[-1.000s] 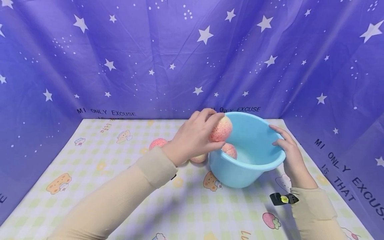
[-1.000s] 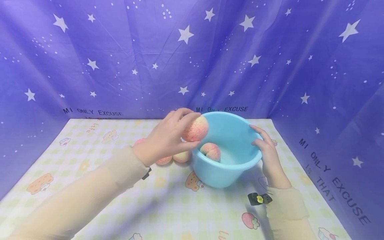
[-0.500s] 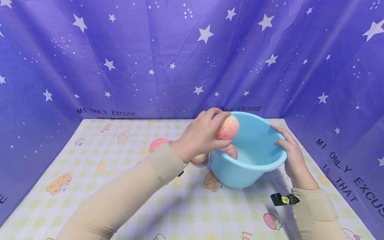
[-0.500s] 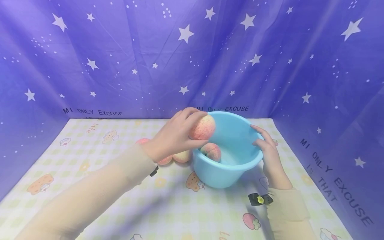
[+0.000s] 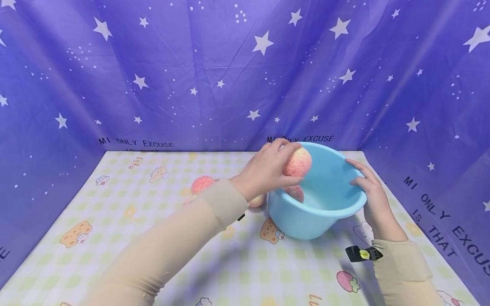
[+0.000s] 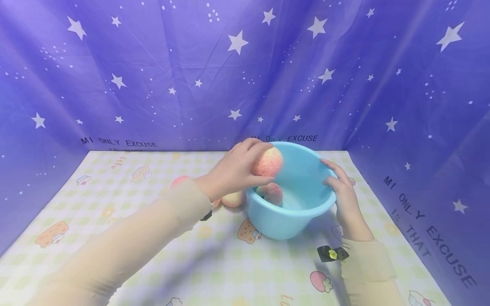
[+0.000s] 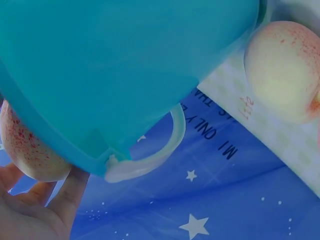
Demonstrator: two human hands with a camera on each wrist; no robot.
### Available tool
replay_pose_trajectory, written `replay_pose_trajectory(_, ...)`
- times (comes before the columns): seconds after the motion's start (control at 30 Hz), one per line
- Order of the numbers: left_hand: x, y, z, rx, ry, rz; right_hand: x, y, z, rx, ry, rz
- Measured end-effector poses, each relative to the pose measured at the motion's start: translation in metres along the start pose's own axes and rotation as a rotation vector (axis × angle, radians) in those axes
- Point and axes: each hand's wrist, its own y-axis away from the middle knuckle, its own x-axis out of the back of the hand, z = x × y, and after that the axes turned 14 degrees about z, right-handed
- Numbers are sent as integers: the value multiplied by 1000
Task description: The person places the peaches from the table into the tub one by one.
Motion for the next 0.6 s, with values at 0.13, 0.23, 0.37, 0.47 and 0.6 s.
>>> replay_pose_trajectory(0.13, -6, -2, 2, 28, 12, -21, 0, 0, 0, 2, -8, 1)
replay_pose_trajectory(0.23, -10, -4, 3, 40, 7, -27, 0, 0, 0, 2, -24, 0)
replay_pose_trajectory(0.37, -15, -7, 3, 32, -7, -18, 0, -1, 1, 3, -28, -1)
replay_pose_trajectory(0.47, -18, -10, 4, 25, -19, -16, 0, 0, 1, 1, -29, -2)
replay_pose_trajectory(0.6, -22, -13, 5, 12, -35, -26, 0, 0, 1, -2, -35, 0)
